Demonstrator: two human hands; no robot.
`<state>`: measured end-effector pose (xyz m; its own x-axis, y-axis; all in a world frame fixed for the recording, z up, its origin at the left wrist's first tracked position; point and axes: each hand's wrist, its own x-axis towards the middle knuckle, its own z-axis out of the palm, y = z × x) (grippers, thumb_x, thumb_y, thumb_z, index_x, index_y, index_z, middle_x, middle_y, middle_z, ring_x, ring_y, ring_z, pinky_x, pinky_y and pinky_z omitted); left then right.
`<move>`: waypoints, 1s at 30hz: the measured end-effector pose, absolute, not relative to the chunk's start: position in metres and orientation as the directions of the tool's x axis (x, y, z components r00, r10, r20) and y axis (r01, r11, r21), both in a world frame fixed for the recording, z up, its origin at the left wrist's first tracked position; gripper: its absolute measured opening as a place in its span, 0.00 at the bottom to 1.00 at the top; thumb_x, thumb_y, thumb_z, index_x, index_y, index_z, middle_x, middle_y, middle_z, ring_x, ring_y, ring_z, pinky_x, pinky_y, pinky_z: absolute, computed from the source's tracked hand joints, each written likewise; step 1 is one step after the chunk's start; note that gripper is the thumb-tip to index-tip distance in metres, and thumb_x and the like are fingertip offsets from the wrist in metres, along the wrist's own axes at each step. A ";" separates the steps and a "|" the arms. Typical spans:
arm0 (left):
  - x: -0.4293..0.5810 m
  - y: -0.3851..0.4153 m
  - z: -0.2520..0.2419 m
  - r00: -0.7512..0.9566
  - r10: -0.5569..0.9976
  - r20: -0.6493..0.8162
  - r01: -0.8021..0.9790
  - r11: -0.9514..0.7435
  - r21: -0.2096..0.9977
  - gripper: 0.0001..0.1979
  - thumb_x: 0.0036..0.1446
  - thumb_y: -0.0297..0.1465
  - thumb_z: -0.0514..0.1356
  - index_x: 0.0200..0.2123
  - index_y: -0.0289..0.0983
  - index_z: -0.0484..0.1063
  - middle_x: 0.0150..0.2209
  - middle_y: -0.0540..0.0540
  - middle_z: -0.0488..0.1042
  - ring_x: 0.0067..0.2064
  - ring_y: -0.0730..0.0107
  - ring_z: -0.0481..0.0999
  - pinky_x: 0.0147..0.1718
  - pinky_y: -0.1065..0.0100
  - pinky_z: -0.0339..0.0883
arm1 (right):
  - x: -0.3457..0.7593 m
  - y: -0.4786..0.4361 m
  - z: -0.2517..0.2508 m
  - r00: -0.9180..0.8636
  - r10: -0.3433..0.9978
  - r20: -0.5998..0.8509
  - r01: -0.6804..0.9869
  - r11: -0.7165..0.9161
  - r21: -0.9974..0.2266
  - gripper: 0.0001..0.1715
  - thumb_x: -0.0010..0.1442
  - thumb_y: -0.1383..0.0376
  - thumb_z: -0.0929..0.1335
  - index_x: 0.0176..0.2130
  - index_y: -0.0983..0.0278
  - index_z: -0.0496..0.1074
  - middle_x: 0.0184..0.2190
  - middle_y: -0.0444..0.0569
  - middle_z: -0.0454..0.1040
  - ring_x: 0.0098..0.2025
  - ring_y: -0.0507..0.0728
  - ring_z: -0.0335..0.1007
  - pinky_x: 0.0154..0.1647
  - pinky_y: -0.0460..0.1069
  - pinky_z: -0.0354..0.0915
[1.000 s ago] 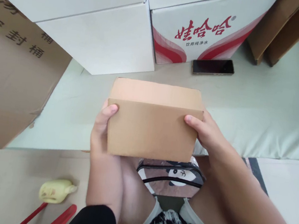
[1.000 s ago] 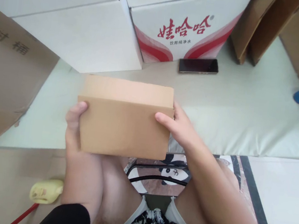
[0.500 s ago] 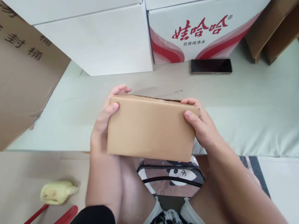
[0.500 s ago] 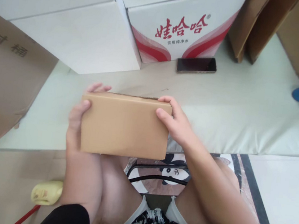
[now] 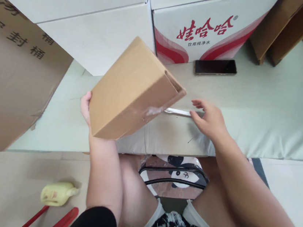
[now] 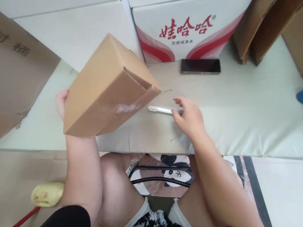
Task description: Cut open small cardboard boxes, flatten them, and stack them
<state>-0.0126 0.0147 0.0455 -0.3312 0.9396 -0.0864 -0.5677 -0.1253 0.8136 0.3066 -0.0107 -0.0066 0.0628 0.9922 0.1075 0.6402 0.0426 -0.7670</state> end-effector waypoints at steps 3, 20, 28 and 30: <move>-0.014 0.018 0.044 -0.357 0.919 -0.169 -0.593 -0.084 0.801 0.09 0.58 0.38 0.58 0.34 0.39 0.72 0.32 0.52 0.79 0.39 0.67 0.76 0.40 0.65 0.71 | 0.302 -0.011 -0.011 -0.021 0.997 0.069 0.669 0.065 -0.740 0.26 0.57 0.61 0.67 0.55 0.62 0.74 0.50 0.57 0.79 0.45 0.65 0.78 0.47 0.62 0.74; -0.014 0.021 0.040 -0.378 0.896 -0.234 -0.583 -0.034 0.812 0.11 0.60 0.39 0.56 0.34 0.38 0.72 0.30 0.52 0.79 0.34 0.67 0.76 0.39 0.64 0.70 | 0.304 -0.006 -0.019 -0.160 0.983 -0.091 0.768 0.066 -0.637 0.25 0.61 0.66 0.66 0.56 0.61 0.76 0.46 0.56 0.81 0.43 0.64 0.76 0.48 0.62 0.72; -0.008 0.023 0.040 -0.284 0.919 -0.274 -0.577 0.064 0.814 0.12 0.60 0.40 0.57 0.38 0.39 0.74 0.34 0.52 0.81 0.38 0.65 0.79 0.41 0.63 0.71 | 0.318 0.003 -0.005 0.238 0.967 -0.086 -0.224 -0.032 -0.974 0.19 0.52 0.58 0.74 0.45 0.52 0.73 0.35 0.42 0.73 0.37 0.56 0.74 0.48 0.58 0.75; -0.006 0.023 0.039 -0.235 0.934 -0.270 -0.553 0.100 0.827 0.14 0.59 0.42 0.58 0.41 0.40 0.75 0.37 0.51 0.82 0.41 0.63 0.80 0.42 0.62 0.71 | 0.321 0.006 -0.003 0.294 0.954 -0.064 -0.282 0.022 -0.959 0.17 0.51 0.57 0.75 0.39 0.52 0.68 0.31 0.40 0.69 0.37 0.56 0.74 0.54 0.58 0.75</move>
